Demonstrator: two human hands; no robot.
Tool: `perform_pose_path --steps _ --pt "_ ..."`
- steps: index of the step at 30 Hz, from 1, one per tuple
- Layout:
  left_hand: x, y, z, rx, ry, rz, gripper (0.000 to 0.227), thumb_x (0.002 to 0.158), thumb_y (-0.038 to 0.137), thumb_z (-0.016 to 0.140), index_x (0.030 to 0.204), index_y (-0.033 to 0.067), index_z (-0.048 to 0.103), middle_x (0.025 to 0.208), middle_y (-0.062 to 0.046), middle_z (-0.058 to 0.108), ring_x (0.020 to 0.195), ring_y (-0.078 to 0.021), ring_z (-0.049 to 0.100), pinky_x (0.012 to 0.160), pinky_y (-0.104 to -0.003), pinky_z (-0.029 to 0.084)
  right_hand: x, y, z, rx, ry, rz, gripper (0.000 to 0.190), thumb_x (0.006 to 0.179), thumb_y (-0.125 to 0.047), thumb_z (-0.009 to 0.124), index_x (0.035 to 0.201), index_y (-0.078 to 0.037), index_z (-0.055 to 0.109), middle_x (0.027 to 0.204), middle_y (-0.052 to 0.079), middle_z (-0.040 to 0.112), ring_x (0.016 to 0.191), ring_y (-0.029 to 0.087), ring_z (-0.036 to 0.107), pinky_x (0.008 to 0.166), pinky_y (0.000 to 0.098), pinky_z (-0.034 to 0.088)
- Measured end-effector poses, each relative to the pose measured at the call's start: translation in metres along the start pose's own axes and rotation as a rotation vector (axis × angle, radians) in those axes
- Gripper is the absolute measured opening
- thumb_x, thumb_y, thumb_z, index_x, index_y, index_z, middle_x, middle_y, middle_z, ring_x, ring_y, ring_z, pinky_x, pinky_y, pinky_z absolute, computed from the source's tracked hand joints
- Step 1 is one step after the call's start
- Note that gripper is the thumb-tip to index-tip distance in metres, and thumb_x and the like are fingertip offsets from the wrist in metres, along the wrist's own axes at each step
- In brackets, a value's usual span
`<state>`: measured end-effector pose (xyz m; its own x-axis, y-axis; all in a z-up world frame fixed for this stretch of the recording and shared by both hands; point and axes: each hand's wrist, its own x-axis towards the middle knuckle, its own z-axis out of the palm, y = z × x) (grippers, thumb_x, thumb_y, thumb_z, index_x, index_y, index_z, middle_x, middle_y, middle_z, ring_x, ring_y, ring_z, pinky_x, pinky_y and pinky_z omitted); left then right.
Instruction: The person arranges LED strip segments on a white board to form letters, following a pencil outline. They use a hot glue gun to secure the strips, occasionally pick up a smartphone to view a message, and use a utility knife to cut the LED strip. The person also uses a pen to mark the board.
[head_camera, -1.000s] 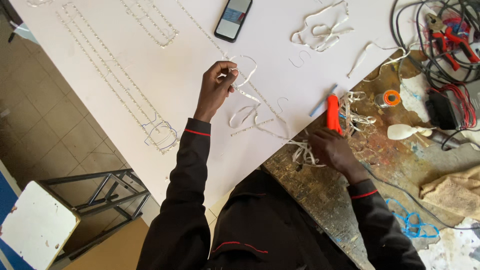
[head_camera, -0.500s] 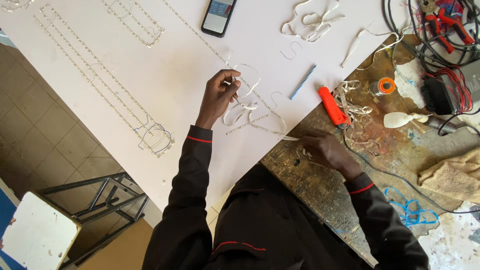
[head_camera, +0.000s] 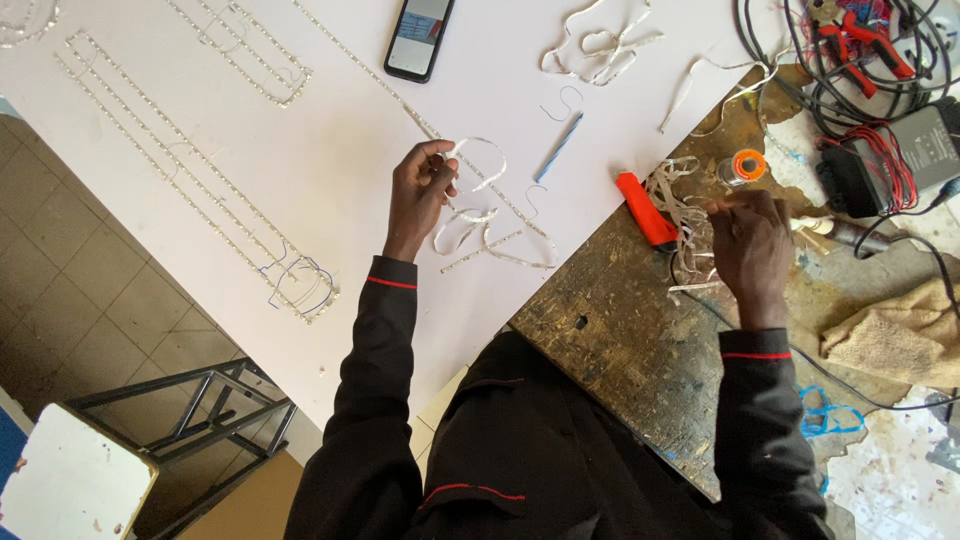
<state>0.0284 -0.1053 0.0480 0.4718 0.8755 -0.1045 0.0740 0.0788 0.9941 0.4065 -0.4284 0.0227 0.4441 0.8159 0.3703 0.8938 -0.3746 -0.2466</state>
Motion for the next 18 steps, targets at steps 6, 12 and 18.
perform_pose_path --steps 6,12,18 --pt "-0.014 -0.014 -0.021 -0.013 -0.033 0.157 0.027 0.113 0.019 0.073 0.137 0.0057 0.072 0.093 -0.009 0.069 0.078 -0.0141 0.075 0.062 -0.022 0.057 0.021 -0.020 0.027 -0.034 -0.125 0.270 0.042 0.108 -0.018 0.080 0.149 -0.027 0.075 0.104 0.009 0.087 0.096 0.046 0.083 0.086 0.0653 0.064" --pt "-0.030 -0.014 -0.053 0.026 0.048 0.107 0.023 0.114 0.020 0.070 0.130 0.0041 0.074 0.091 -0.007 0.069 0.078 -0.0111 0.072 0.063 -0.019 0.055 0.049 -0.052 0.032 -0.268 0.211 0.003 0.013 0.100 -0.017 0.082 0.110 -0.023 0.089 0.129 -0.002 0.070 0.126 0.029 0.060 0.093 0.0434 0.057" --pt "-0.029 -0.016 -0.041 0.002 0.030 0.126 0.020 0.115 0.024 0.072 0.120 0.0054 0.078 0.087 -0.007 0.071 0.076 -0.0126 0.073 0.062 -0.021 0.056 0.098 -0.196 0.093 0.138 -0.237 -0.259 0.050 0.118 -0.024 0.063 0.167 -0.024 0.063 0.168 0.013 0.061 0.158 0.046 0.049 0.120 0.0661 0.050"
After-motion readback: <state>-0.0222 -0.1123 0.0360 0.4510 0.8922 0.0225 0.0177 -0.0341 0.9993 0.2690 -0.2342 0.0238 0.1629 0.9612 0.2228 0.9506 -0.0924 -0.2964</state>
